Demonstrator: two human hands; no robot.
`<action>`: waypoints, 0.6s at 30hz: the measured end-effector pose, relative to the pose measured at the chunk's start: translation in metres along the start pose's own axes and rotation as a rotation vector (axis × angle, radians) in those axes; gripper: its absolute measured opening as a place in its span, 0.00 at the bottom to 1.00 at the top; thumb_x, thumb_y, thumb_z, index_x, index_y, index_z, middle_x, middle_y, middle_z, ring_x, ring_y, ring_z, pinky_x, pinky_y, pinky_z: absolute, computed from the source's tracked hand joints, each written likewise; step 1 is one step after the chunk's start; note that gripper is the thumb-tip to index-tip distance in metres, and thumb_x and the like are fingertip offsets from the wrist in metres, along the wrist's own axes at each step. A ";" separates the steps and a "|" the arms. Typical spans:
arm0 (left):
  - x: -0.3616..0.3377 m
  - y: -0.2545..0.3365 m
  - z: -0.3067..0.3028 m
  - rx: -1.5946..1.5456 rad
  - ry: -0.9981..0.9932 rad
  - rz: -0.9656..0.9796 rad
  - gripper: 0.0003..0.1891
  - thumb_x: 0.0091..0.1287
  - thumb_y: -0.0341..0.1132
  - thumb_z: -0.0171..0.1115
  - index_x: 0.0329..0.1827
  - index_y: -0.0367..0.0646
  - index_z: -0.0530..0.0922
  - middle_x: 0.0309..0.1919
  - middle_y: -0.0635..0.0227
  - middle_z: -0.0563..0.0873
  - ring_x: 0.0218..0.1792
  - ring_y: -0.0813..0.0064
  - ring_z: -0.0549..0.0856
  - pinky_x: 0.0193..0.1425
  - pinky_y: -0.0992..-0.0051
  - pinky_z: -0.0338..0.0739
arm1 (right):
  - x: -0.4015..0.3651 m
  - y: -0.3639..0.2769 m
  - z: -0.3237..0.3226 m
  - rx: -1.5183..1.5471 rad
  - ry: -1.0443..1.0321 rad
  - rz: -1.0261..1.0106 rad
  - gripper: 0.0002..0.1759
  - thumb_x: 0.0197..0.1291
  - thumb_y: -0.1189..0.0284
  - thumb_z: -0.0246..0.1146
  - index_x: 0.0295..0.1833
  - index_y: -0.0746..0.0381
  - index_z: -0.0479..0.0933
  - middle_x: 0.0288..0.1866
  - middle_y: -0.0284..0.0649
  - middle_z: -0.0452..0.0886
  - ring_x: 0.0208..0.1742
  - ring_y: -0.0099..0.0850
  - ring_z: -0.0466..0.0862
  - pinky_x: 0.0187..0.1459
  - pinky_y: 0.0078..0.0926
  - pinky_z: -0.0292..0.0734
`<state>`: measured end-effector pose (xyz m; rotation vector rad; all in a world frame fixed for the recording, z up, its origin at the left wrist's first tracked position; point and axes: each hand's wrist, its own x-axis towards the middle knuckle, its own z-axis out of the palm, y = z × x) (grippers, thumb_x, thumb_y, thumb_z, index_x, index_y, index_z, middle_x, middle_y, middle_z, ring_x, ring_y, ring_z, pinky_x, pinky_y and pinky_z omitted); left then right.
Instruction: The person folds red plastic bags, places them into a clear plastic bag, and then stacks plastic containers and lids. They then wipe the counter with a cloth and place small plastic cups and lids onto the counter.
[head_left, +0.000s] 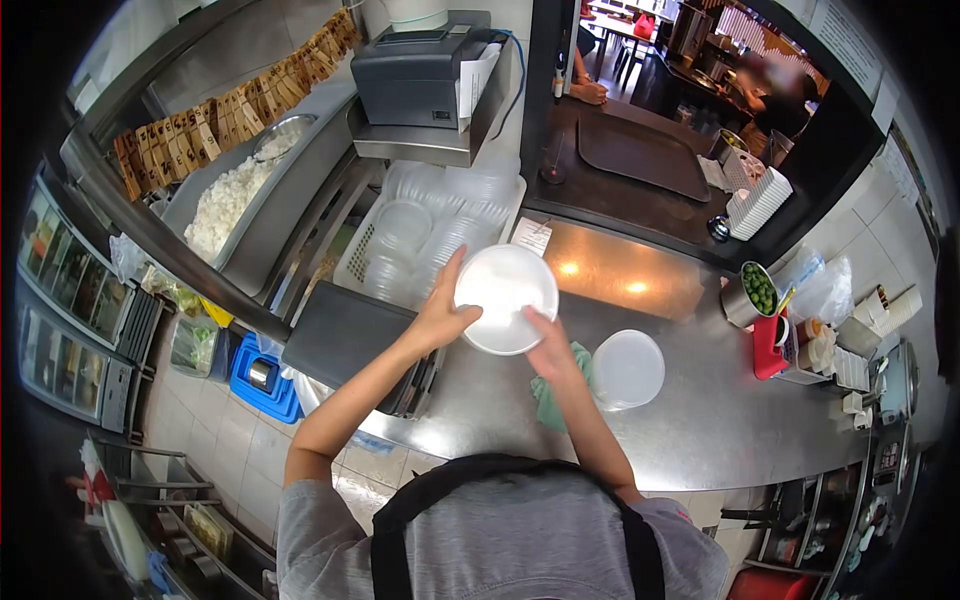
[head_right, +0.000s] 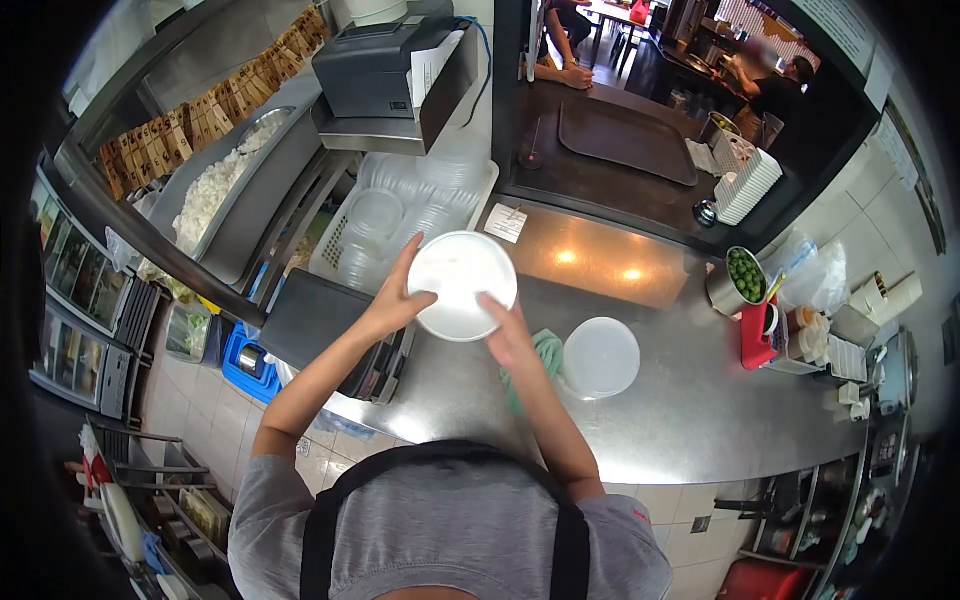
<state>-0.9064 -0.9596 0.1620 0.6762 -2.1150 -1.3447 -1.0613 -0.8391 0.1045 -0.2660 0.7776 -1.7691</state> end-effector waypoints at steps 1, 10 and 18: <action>0.009 -0.002 0.002 -0.052 -0.036 0.029 0.43 0.51 0.29 0.61 0.71 0.40 0.49 0.68 0.47 0.56 0.69 0.58 0.58 0.70 0.67 0.52 | 0.002 -0.008 -0.015 0.112 -0.020 0.056 0.31 0.53 0.73 0.63 0.63 0.60 0.61 0.58 0.41 0.70 0.61 0.36 0.70 0.59 0.39 0.70; 0.152 -0.005 0.009 1.028 0.249 0.578 0.33 0.57 0.37 0.58 0.69 0.49 0.60 0.61 0.44 0.67 0.63 0.50 0.66 0.67 0.57 0.57 | -0.009 -0.049 -0.049 0.048 0.149 -0.180 0.31 0.52 0.77 0.57 0.63 0.56 0.58 0.59 0.41 0.66 0.61 0.39 0.70 0.57 0.44 0.71; 0.244 -0.081 -0.065 1.125 0.618 0.138 0.20 0.60 0.37 0.52 0.56 0.45 0.73 0.49 0.54 0.79 0.50 0.50 0.77 0.53 0.54 0.69 | -0.038 -0.065 -0.071 -0.004 0.233 -0.281 0.30 0.53 0.76 0.55 0.64 0.60 0.57 0.61 0.45 0.66 0.61 0.43 0.70 0.55 0.49 0.73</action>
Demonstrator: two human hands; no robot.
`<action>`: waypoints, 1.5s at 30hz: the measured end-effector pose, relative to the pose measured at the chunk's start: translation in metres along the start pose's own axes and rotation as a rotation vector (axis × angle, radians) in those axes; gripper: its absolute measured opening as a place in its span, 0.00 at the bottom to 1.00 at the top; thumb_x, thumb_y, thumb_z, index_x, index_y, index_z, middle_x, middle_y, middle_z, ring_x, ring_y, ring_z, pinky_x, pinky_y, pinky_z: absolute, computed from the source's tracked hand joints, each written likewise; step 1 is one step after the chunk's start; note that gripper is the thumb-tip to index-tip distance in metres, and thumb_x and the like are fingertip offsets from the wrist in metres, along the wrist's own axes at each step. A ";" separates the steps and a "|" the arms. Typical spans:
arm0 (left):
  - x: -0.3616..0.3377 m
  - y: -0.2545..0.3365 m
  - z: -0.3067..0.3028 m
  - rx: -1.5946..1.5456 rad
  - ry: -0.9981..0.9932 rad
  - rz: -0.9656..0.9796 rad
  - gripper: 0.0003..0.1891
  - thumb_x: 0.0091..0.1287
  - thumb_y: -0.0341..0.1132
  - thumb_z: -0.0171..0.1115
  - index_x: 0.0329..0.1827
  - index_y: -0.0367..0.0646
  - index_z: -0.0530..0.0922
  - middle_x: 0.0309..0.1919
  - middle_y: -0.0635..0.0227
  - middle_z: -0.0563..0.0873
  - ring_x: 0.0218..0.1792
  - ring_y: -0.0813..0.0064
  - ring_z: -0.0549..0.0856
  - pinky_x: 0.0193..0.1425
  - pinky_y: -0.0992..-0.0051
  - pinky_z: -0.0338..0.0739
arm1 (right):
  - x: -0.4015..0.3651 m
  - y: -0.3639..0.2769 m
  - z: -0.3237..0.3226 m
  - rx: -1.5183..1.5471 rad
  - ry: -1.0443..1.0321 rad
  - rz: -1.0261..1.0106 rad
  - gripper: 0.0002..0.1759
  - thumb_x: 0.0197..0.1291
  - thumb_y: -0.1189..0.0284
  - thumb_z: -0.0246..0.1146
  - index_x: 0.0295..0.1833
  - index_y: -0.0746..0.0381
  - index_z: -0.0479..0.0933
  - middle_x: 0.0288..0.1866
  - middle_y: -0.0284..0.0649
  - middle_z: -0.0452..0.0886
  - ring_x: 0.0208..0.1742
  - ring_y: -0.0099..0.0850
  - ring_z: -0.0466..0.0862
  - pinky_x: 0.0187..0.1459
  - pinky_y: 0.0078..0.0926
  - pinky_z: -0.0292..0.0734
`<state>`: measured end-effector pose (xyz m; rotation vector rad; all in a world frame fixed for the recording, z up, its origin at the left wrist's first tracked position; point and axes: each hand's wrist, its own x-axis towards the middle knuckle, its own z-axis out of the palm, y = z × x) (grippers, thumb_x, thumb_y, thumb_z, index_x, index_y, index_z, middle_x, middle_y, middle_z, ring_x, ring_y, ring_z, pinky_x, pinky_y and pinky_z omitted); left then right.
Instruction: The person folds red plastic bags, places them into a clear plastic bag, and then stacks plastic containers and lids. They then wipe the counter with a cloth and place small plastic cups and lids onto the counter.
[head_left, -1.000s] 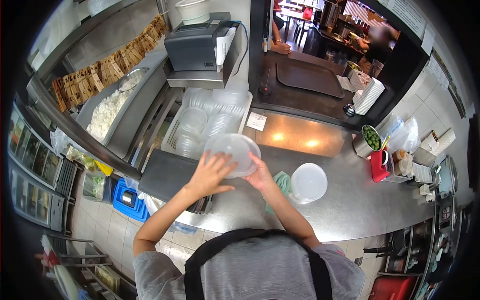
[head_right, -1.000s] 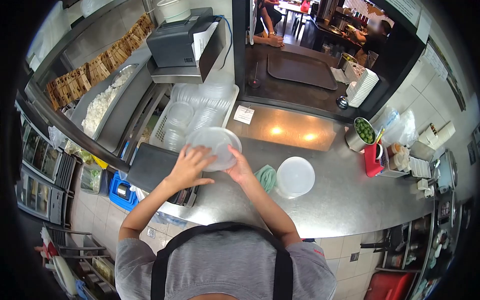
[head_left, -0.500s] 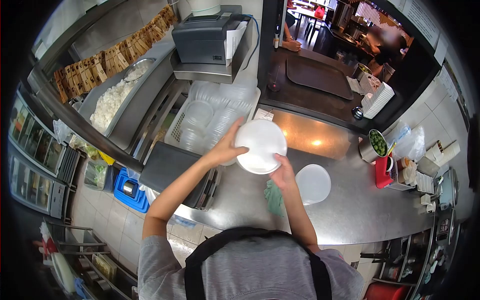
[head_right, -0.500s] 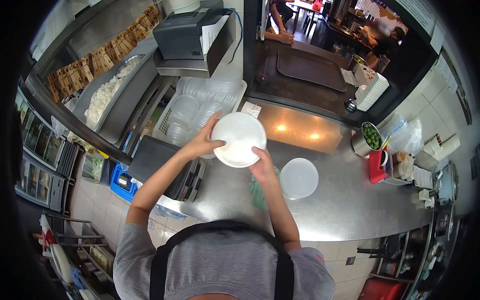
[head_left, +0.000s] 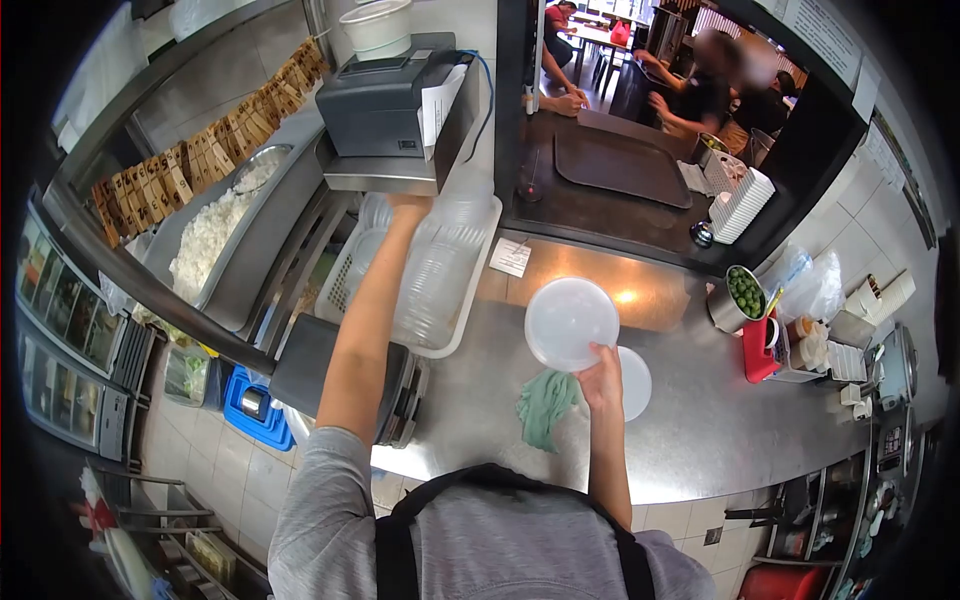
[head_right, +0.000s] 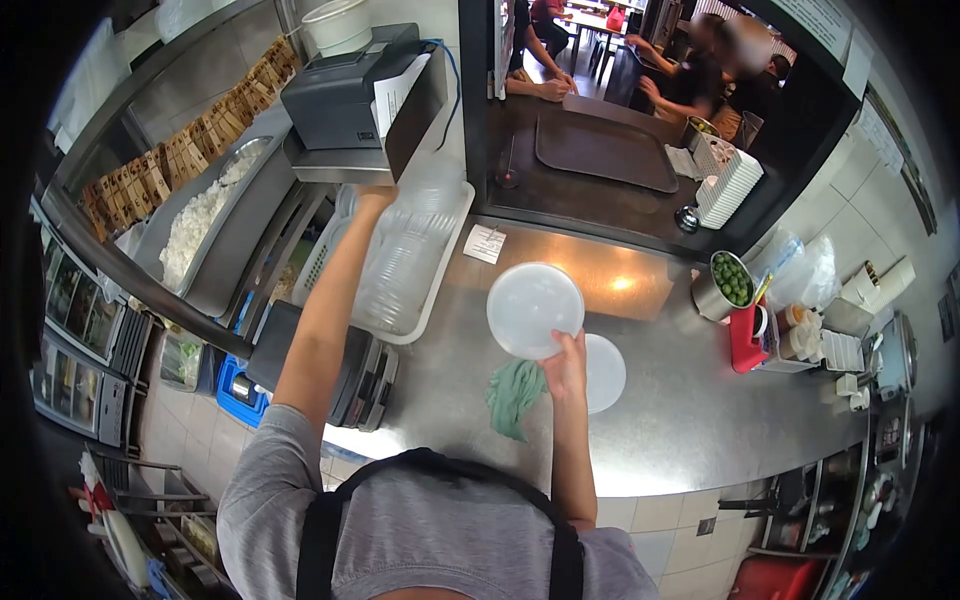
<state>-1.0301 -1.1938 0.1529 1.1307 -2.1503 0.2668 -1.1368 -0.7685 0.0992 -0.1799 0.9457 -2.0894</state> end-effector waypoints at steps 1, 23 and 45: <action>0.002 -0.015 0.010 0.036 0.063 -0.011 0.20 0.60 0.38 0.52 0.56 0.45 0.73 0.49 0.54 0.79 0.51 0.49 0.77 0.54 0.55 0.70 | -0.001 -0.002 -0.004 0.015 -0.008 0.006 0.30 0.54 0.76 0.55 0.64 0.61 0.57 0.61 0.46 0.66 0.61 0.43 0.71 0.54 0.49 0.73; 0.009 0.041 -0.027 -0.068 -0.535 0.369 0.25 0.63 0.26 0.44 0.65 0.49 0.62 0.63 0.60 0.67 0.65 0.54 0.64 0.69 0.62 0.57 | -0.010 0.001 -0.004 0.090 -0.036 0.107 0.31 0.52 0.76 0.56 0.63 0.58 0.57 0.60 0.44 0.67 0.60 0.42 0.71 0.54 0.48 0.73; -0.053 0.093 -0.014 0.507 -0.201 0.891 0.37 0.42 0.52 0.70 0.61 0.61 0.71 0.73 0.65 0.45 0.73 0.53 0.39 0.68 0.37 0.37 | -0.012 0.001 0.010 0.055 -0.071 0.111 0.30 0.54 0.75 0.56 0.63 0.58 0.56 0.60 0.43 0.66 0.60 0.40 0.71 0.53 0.46 0.73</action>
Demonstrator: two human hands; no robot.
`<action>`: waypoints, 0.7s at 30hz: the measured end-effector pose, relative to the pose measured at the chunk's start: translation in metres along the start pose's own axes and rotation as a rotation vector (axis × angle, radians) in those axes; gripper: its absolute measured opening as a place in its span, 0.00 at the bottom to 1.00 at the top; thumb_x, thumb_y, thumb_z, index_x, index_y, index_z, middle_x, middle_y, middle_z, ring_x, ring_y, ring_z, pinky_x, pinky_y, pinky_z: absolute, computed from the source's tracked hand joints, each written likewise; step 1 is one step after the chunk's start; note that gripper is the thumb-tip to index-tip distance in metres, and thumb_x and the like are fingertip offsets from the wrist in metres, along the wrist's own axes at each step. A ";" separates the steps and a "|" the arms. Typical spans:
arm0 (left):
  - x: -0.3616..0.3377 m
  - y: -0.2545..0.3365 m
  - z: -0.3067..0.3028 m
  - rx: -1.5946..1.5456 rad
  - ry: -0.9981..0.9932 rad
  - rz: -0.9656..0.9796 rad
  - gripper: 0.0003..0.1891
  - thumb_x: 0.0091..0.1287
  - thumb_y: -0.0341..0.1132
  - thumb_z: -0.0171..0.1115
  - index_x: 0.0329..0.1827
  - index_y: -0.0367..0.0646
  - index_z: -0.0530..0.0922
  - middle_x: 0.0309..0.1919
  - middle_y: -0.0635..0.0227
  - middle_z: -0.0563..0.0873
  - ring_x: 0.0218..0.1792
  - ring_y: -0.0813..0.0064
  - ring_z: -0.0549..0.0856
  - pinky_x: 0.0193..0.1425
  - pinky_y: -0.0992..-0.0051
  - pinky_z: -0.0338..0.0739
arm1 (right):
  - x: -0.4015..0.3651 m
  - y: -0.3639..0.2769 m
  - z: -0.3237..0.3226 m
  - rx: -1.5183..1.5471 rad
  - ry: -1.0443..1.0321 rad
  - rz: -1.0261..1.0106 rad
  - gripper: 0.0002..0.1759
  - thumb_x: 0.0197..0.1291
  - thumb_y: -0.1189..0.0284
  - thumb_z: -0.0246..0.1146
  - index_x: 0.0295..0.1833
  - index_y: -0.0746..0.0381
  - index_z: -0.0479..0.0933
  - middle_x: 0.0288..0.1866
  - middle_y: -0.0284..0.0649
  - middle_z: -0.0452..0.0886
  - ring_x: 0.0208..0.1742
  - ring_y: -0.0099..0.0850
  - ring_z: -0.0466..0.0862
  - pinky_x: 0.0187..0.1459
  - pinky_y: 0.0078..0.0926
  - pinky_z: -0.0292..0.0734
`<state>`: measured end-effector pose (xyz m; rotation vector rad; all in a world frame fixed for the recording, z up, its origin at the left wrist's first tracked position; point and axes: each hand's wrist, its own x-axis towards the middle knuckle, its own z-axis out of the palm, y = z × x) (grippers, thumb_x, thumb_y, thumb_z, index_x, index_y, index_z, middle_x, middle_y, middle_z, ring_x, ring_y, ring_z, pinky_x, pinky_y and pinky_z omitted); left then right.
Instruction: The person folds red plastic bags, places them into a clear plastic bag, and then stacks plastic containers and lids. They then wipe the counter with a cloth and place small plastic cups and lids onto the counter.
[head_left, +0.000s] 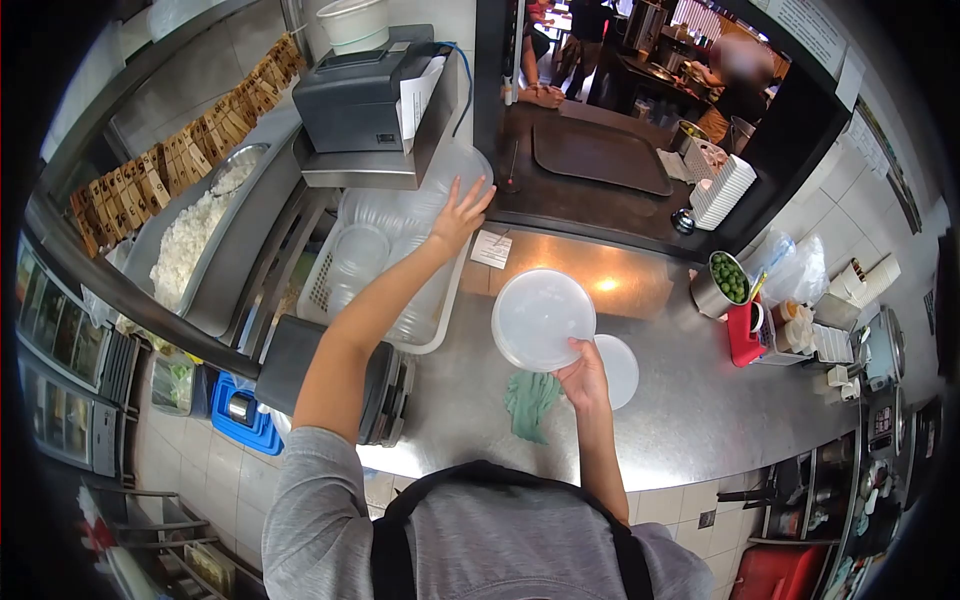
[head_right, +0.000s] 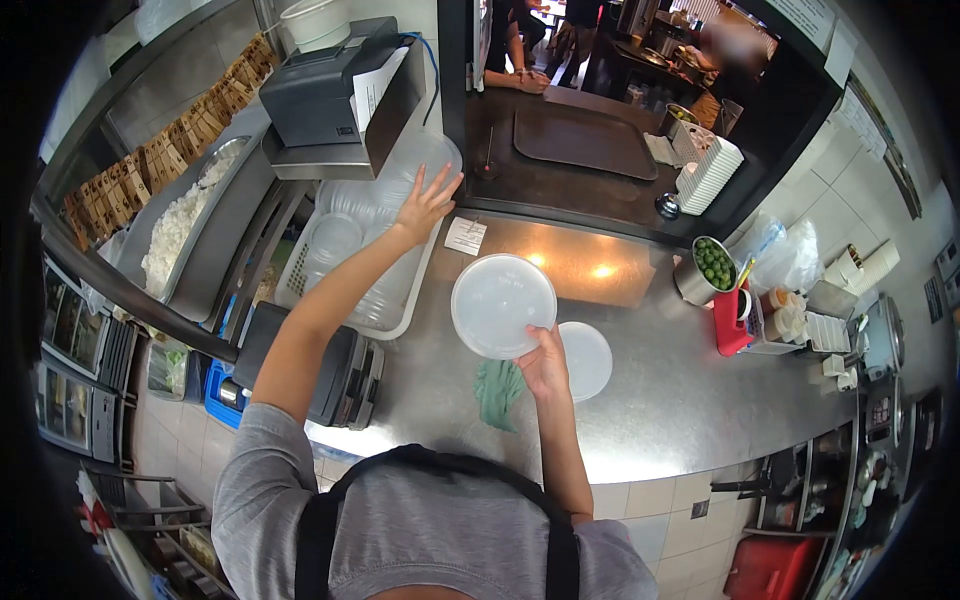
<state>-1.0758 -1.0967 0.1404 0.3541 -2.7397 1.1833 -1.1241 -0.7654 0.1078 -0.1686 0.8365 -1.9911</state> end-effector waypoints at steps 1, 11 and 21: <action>-0.001 -0.002 -0.003 0.007 -0.042 -0.011 0.37 0.42 0.53 0.69 0.60 0.59 0.72 0.73 0.66 0.44 0.73 0.54 0.38 0.68 0.37 0.37 | 0.001 -0.003 0.001 -0.012 -0.005 -0.002 0.30 0.54 0.75 0.56 0.63 0.58 0.56 0.60 0.43 0.66 0.60 0.39 0.71 0.53 0.46 0.72; -0.022 -0.034 -0.008 -0.290 -0.164 -0.266 0.39 0.40 0.53 0.70 0.58 0.51 0.73 0.73 0.68 0.42 0.72 0.55 0.41 0.66 0.51 0.55 | 0.063 -0.020 0.080 -0.283 0.079 -0.276 0.45 0.52 0.77 0.60 0.72 0.56 0.42 0.68 0.45 0.54 0.68 0.40 0.58 0.61 0.45 0.63; -0.027 -0.040 -0.007 -0.341 -0.138 -0.313 0.36 0.43 0.49 0.69 0.59 0.56 0.71 0.73 0.67 0.41 0.72 0.60 0.48 0.65 0.46 0.55 | 0.198 0.015 0.129 -1.206 0.156 -0.799 0.48 0.44 0.75 0.63 0.72 0.51 0.48 0.65 0.55 0.54 0.60 0.51 0.67 0.58 0.38 0.67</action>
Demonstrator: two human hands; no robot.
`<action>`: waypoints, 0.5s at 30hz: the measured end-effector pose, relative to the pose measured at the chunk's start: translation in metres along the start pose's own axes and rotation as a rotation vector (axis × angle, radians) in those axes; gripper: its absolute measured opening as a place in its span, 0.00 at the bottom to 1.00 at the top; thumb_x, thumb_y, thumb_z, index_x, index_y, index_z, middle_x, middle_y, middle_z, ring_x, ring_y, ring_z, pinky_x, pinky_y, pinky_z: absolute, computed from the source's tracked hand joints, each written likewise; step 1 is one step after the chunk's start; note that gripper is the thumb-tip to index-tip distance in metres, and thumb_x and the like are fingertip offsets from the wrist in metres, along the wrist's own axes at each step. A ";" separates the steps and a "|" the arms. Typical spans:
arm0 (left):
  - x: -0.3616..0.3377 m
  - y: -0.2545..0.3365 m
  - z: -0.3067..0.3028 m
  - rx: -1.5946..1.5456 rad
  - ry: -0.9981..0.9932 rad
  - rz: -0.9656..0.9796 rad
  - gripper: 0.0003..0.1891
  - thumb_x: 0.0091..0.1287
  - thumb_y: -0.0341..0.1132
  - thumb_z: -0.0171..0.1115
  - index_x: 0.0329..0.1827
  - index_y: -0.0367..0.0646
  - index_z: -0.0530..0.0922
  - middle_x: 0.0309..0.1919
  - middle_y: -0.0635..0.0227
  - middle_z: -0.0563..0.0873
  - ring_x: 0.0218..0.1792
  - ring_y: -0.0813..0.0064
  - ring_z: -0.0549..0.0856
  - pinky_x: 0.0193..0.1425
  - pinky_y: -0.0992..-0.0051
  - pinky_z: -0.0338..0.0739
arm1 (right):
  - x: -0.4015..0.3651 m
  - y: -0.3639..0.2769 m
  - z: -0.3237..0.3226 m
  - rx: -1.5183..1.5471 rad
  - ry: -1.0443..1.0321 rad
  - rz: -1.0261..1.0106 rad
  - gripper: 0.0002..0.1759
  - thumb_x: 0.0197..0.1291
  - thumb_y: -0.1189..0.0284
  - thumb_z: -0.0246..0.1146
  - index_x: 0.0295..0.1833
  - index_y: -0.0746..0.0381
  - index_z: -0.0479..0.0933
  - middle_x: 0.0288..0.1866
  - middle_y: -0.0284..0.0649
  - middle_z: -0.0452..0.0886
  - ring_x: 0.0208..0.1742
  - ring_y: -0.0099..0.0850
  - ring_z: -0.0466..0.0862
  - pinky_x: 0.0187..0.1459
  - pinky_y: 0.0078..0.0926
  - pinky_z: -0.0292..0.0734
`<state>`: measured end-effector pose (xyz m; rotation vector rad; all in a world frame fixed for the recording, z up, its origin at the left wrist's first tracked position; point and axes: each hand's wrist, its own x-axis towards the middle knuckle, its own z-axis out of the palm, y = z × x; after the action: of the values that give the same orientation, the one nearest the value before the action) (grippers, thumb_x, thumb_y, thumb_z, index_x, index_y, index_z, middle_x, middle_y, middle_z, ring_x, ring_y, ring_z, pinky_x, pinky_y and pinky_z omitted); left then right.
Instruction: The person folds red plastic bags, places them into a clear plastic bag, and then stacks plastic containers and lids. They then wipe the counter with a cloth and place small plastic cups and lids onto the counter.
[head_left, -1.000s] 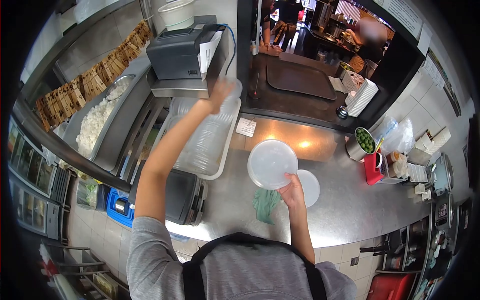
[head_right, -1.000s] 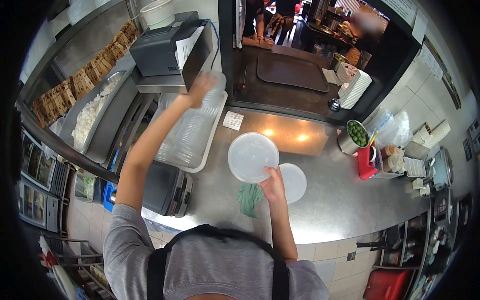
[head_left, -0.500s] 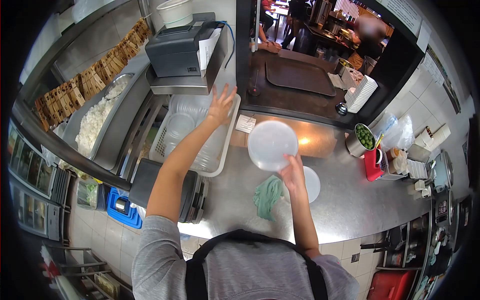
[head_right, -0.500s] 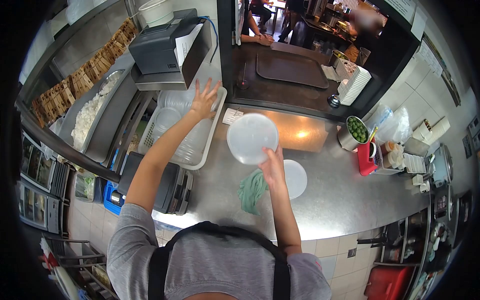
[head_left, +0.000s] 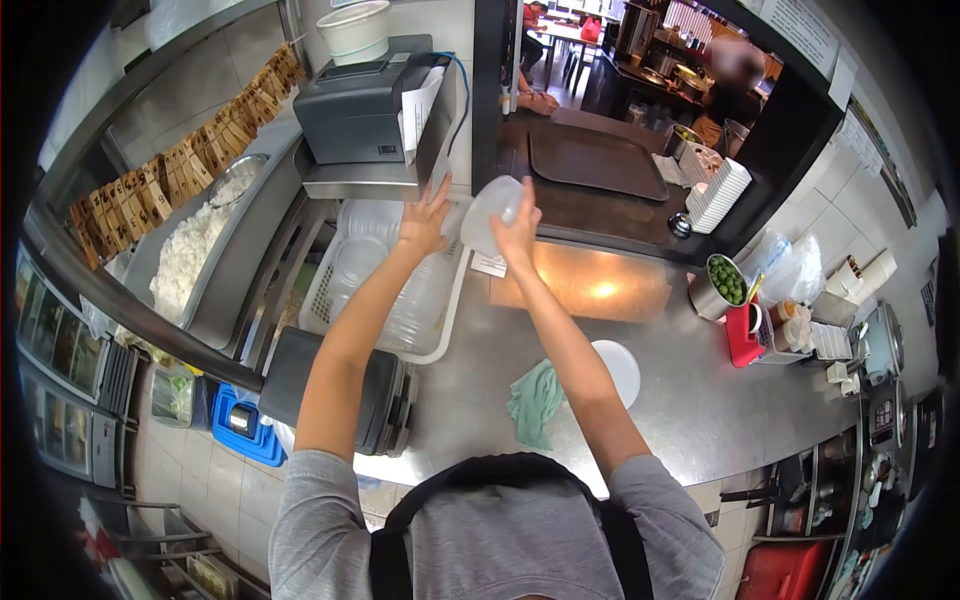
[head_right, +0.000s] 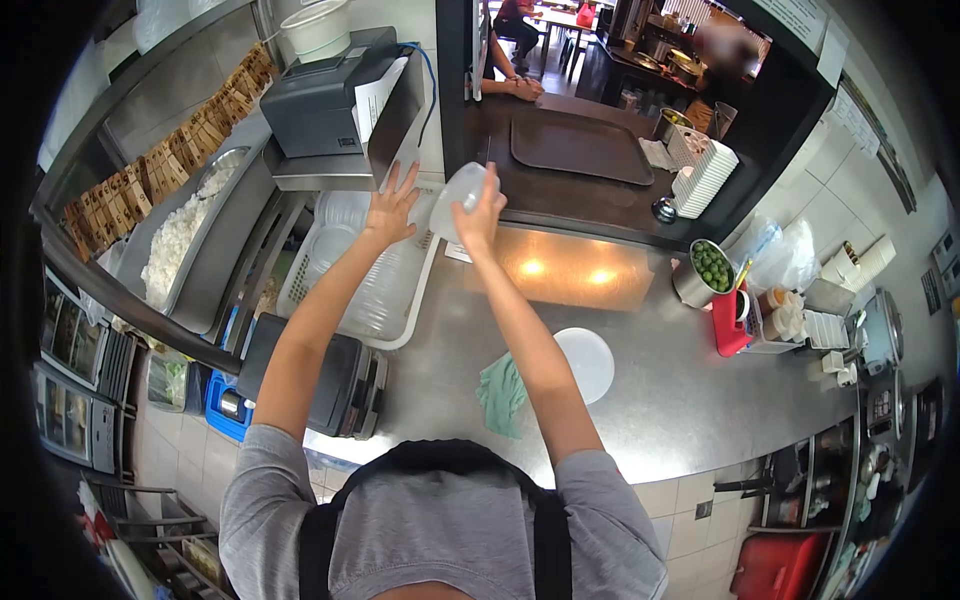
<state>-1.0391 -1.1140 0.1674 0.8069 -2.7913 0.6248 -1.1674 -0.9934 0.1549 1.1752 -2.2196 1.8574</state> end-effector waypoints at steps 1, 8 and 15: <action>0.001 -0.003 0.002 -0.024 0.030 0.029 0.35 0.43 0.47 0.69 0.59 0.56 0.70 0.73 0.66 0.41 0.72 0.59 0.48 0.63 0.44 0.58 | 0.002 -0.007 0.008 -0.035 -0.036 -0.034 0.48 0.44 0.74 0.63 0.71 0.50 0.49 0.64 0.56 0.54 0.57 0.53 0.70 0.55 0.40 0.69; 0.005 -0.049 0.006 -0.234 0.176 -0.009 0.30 0.47 0.37 0.65 0.58 0.47 0.71 0.60 0.56 0.69 0.59 0.55 0.71 0.58 0.53 0.67 | 0.012 -0.045 0.043 -0.326 -0.270 -0.116 0.46 0.44 0.68 0.65 0.70 0.46 0.51 0.64 0.62 0.50 0.47 0.63 0.75 0.49 0.48 0.73; 0.005 -0.099 0.025 -0.164 0.015 -0.001 0.30 0.54 0.47 0.60 0.59 0.43 0.69 0.58 0.55 0.73 0.60 0.54 0.69 0.63 0.59 0.63 | 0.014 -0.038 0.071 -0.301 -0.414 -0.018 0.43 0.47 0.67 0.65 0.69 0.52 0.54 0.65 0.62 0.48 0.48 0.64 0.75 0.51 0.49 0.73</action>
<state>-0.9909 -1.2032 0.1808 0.7675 -2.7834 0.3932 -1.1258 -1.0612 0.1721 1.6211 -2.5568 1.2952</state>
